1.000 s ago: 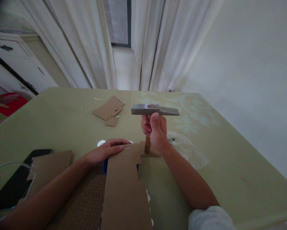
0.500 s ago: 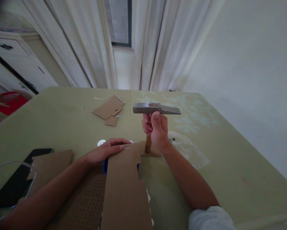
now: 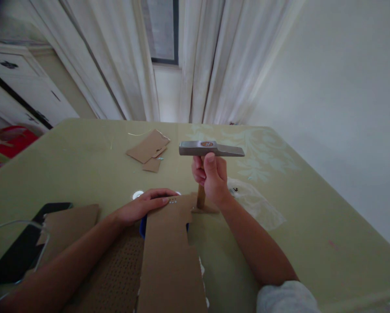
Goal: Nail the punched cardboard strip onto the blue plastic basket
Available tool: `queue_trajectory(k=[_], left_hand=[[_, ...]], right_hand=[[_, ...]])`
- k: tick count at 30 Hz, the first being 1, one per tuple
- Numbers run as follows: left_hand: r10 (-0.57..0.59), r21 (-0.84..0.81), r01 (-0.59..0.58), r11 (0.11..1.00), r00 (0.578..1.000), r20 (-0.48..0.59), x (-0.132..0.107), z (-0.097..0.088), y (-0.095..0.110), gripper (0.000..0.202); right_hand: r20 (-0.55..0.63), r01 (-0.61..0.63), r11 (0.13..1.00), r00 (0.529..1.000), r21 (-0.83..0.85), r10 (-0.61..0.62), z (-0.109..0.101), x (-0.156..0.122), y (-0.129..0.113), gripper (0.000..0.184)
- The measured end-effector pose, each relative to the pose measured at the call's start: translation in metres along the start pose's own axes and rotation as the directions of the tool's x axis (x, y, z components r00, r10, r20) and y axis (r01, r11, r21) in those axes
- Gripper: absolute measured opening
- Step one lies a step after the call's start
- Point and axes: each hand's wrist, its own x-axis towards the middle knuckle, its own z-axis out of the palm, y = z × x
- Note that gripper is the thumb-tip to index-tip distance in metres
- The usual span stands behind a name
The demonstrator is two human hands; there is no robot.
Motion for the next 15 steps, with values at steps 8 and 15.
queue_trajectory(k=[8,15], left_hand=[[-0.008,-0.013,0.009,1.000,1.000,0.008,-0.0004,-0.0006,-0.0013,0.058],[-0.001,0.011,0.001,1.000,1.000,-0.001,-0.0010,0.0002,0.0004,0.059]], right_hand=[[0.005,0.002,1.000,1.000,0.007,-0.002,-0.0002,-0.0003,0.0012,0.064],[-0.007,-0.004,1.000,1.000,-0.003,0.004,0.0010,-0.0001,-0.0002,0.064]])
